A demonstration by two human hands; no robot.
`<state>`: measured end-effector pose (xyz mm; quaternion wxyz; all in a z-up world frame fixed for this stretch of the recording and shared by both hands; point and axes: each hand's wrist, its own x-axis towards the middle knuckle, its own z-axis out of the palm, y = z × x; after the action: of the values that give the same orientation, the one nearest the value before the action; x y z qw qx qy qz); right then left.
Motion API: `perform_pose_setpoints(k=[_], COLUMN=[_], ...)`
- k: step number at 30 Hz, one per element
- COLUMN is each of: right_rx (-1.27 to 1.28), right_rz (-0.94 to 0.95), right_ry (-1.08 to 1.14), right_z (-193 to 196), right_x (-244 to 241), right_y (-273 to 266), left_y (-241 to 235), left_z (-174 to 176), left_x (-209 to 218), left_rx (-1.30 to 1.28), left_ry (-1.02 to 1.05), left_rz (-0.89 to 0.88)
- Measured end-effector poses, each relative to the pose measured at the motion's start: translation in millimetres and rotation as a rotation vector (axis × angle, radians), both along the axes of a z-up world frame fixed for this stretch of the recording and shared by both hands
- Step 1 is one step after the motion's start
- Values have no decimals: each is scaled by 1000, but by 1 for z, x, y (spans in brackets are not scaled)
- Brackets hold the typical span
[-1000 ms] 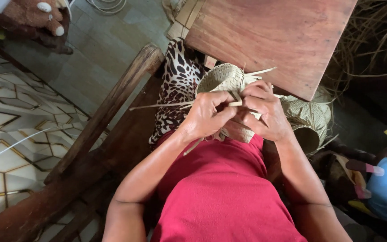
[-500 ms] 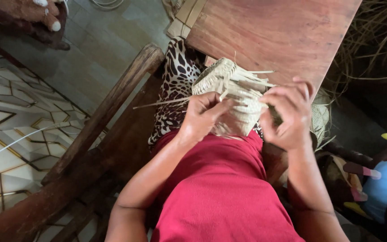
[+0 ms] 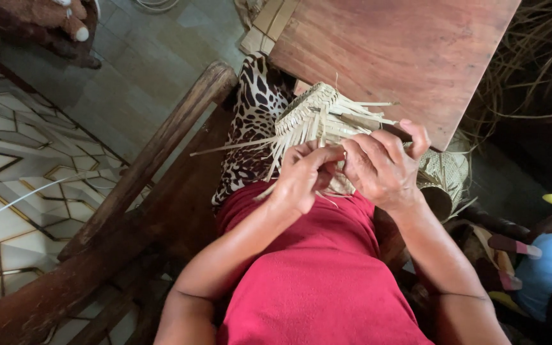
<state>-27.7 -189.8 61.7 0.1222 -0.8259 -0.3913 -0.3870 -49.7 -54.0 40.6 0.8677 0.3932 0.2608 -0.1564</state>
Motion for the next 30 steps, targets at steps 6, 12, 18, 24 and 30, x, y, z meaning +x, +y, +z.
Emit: perform_pose_setpoints(k=[6, 12, 18, 24, 30], right_rx=[4, 387, 573, 634, 671], right_rz=[4, -136, 66, 217, 44], right_ry=[9, 625, 1268, 1365, 1141], right_z=[-18, 16, 15, 10, 4], right_x=[16, 9, -7, -15, -17], right_y=[-30, -51, -41, -31, -14], left_y=[-4, 23, 19, 14, 18], left_z=[24, 17, 27, 33, 27], left_x=[-2, -5, -2, -6, -4], left_rx=[41, 234, 491, 469, 429], left_ry=[-140, -545, -595, -571, -573], left_rz=[24, -236, -145, -136, -141])
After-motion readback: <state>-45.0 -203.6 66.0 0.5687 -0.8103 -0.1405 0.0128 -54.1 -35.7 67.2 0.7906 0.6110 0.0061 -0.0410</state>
